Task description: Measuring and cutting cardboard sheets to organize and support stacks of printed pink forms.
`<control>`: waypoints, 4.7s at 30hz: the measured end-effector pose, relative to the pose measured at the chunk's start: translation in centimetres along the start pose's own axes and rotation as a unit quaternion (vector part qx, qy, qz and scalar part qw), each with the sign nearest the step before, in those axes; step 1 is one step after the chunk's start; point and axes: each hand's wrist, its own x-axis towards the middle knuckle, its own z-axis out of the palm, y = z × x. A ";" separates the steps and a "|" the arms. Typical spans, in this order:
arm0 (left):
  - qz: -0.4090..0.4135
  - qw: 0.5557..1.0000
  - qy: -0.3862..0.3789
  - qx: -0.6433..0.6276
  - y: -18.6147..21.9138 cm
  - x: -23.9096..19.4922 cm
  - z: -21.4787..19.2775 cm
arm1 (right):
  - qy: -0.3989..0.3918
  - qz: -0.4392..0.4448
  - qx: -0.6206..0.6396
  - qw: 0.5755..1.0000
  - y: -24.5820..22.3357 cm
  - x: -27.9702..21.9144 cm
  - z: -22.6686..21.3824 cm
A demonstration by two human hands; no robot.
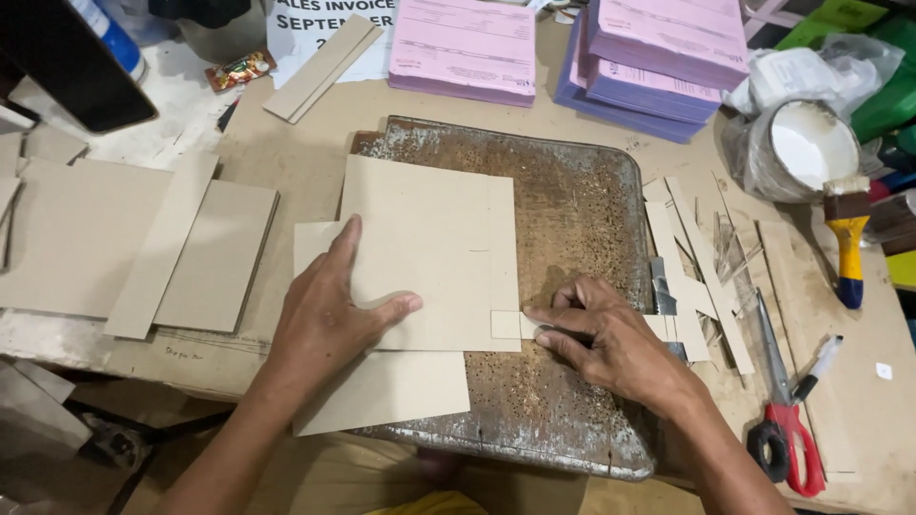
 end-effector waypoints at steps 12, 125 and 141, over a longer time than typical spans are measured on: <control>-0.023 1.000 -0.002 -0.016 0.3 -0.3 -0.3 | 0.010 -0.023 0.004 1.000 -0.1 0.2 0.0; 0.125 0.882 -0.322 0.320 9.0 7.1 1.6 | -0.012 0.007 -0.045 0.999 4.9 14.0 -5.1; 0.124 0.875 -0.329 0.334 9.2 7.1 1.7 | 0.007 -0.031 -0.058 0.998 5.7 14.1 -4.4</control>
